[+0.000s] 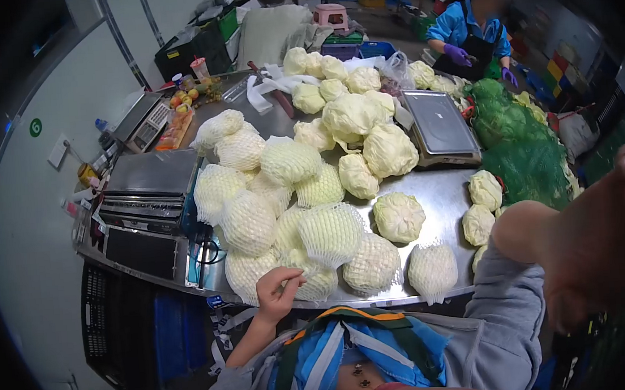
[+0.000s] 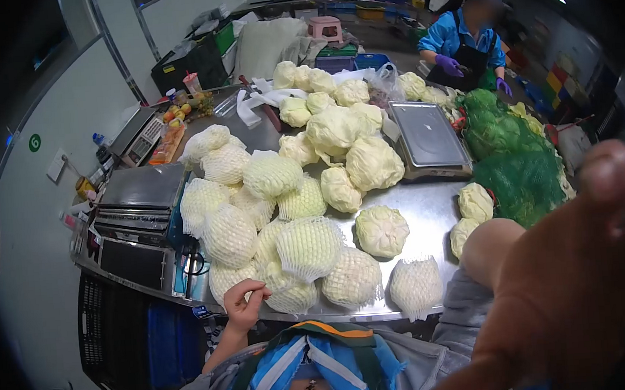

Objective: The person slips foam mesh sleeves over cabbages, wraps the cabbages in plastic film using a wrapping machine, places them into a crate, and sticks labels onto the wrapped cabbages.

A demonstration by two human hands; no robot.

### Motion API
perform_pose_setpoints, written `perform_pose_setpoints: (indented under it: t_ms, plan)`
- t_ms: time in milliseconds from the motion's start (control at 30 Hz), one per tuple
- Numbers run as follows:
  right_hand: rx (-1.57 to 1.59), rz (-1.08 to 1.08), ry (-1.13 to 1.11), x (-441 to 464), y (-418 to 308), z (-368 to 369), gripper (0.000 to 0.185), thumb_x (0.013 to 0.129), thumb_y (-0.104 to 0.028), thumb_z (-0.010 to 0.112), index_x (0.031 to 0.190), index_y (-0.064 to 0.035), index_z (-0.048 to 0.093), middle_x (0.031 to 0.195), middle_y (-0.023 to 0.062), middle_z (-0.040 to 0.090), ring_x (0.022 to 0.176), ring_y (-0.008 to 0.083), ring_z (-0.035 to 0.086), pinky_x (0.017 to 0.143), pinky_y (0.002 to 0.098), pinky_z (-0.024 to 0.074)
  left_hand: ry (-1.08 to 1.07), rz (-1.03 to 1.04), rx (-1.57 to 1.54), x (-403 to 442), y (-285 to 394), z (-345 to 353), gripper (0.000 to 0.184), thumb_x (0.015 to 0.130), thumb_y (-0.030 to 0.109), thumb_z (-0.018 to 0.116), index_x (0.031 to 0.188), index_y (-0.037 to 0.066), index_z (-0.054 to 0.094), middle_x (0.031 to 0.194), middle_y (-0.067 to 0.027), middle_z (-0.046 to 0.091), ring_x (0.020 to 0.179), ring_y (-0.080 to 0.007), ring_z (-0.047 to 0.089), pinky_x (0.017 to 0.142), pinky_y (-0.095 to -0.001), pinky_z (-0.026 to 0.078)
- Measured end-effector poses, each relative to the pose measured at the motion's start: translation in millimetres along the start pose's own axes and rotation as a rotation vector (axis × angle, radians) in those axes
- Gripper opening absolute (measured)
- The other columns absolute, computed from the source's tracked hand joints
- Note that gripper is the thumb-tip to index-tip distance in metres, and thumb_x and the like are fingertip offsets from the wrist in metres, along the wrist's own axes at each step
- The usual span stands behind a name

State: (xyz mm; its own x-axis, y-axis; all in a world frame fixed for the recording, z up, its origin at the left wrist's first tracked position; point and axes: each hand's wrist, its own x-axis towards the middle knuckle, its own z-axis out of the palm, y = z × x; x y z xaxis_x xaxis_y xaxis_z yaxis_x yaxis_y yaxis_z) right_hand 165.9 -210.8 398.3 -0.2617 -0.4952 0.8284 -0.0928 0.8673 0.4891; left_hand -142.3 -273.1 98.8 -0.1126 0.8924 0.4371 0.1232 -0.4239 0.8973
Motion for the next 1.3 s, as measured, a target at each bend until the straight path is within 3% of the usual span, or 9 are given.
perform_pose_setpoints:
  t_ms: [167, 467, 600, 667, 733, 800, 833, 1067, 1300]
  plan:
    - [-0.111, -0.081, -0.081, 26, -27, -17, 0.054, 0.077, -0.019, 0.061, 0.121, 0.0041, 0.039, 0.111, 0.0178, 0.051, 0.095, 0.0286, 0.051, 0.078, 0.0368, 0.0426, -0.124, 0.080, 0.040, 4, -2, -1, 0.010, 0.078, -0.004, 0.056, 0.087, -0.002, 0.060, 0.072, -0.0119, 0.063, 0.063, -0.0193, 0.062, 0.058, -0.0274, 0.049]
    - [-0.267, -0.118, -0.160, 61, -50, -32, 0.050, 0.076, -0.014, 0.061, 0.118, 0.0043, 0.042, 0.107, 0.0176, 0.053, 0.092, 0.0271, 0.053, 0.076, 0.0354, 0.0441, -0.145, 0.089, -0.046, 2, -10, 6, 0.009, 0.076, -0.005, 0.057, 0.083, -0.001, 0.061, 0.067, -0.0102, 0.063, 0.059, -0.0182, 0.061, 0.054, -0.0264, 0.048]
    - [-0.326, -0.171, -0.182, 86, -61, -41, 0.048, 0.076, -0.012, 0.061, 0.117, 0.0044, 0.043, 0.105, 0.0176, 0.054, 0.091, 0.0264, 0.054, 0.075, 0.0348, 0.0448, -0.173, 0.010, 0.098, -3, -15, 9, 0.007, 0.076, -0.004, 0.056, 0.078, 0.000, 0.063, 0.068, -0.0097, 0.063, 0.060, -0.0162, 0.061, 0.056, -0.0270, 0.049]
    - [-0.339, -0.244, -0.170, 99, -75, -49, 0.047, 0.076, -0.011, 0.061, 0.116, 0.0045, 0.043, 0.104, 0.0175, 0.054, 0.090, 0.0261, 0.054, 0.075, 0.0345, 0.0451, -0.161, 0.099, -0.007, 2, -29, 14, 0.007, 0.075, 0.000, 0.057, 0.077, 0.000, 0.064, 0.068, -0.0094, 0.064, 0.062, -0.0160, 0.062, 0.060, -0.0280, 0.050]
    - [-0.340, -0.288, -0.157, 102, -90, -48, 0.046, 0.075, -0.010, 0.061, 0.116, 0.0045, 0.044, 0.104, 0.0175, 0.055, 0.089, 0.0257, 0.055, 0.075, 0.0341, 0.0454, -0.167, 0.208, 0.042, 57, -32, 21, 0.007, 0.076, 0.000, 0.058, 0.078, 0.000, 0.064, 0.067, -0.0091, 0.064, 0.062, -0.0159, 0.062, 0.060, -0.0275, 0.050]
    - [-0.353, -0.216, -0.152, 102, -86, -49, 0.045, 0.075, -0.009, 0.061, 0.115, 0.0046, 0.045, 0.103, 0.0175, 0.055, 0.088, 0.0254, 0.055, 0.074, 0.0338, 0.0457, -0.193, 0.030, 0.155, 3, -26, 16, 0.006, 0.077, 0.001, 0.058, 0.079, 0.000, 0.064, 0.065, -0.0084, 0.063, 0.063, -0.0157, 0.062, 0.059, -0.0264, 0.049]
    - [-0.362, -0.187, -0.146, 99, -81, -50, 0.045, 0.075, -0.009, 0.061, 0.115, 0.0046, 0.045, 0.102, 0.0175, 0.055, 0.088, 0.0252, 0.055, 0.074, 0.0337, 0.0459, -0.178, 0.010, 0.007, 5, -11, 21, 0.006, 0.078, 0.000, 0.059, 0.081, 0.000, 0.063, 0.068, -0.0089, 0.063, 0.062, -0.0160, 0.061, 0.057, -0.0265, 0.048]
    - [-0.344, -0.269, -0.134, 90, -66, -38, 0.042, 0.074, -0.005, 0.061, 0.112, 0.0047, 0.047, 0.099, 0.0174, 0.057, 0.085, 0.0241, 0.057, 0.072, 0.0325, 0.0470, -0.228, 0.006, -0.072, 7, -15, 23, 0.009, 0.078, -0.001, 0.058, 0.084, -0.003, 0.063, 0.068, -0.0112, 0.064, 0.062, -0.0161, 0.062, 0.058, -0.0274, 0.051]
    - [-0.318, -0.156, -0.038, 53, -33, -17, 0.039, 0.073, -0.001, 0.061, 0.110, 0.0049, 0.049, 0.097, 0.0173, 0.058, 0.083, 0.0229, 0.059, 0.071, 0.0314, 0.0482, -0.288, -0.064, -0.046, -3, -29, 19, 0.012, 0.081, 0.000, 0.055, 0.091, -0.004, 0.060, 0.075, -0.0123, 0.064, 0.067, -0.0166, 0.062, 0.061, -0.0267, 0.051]
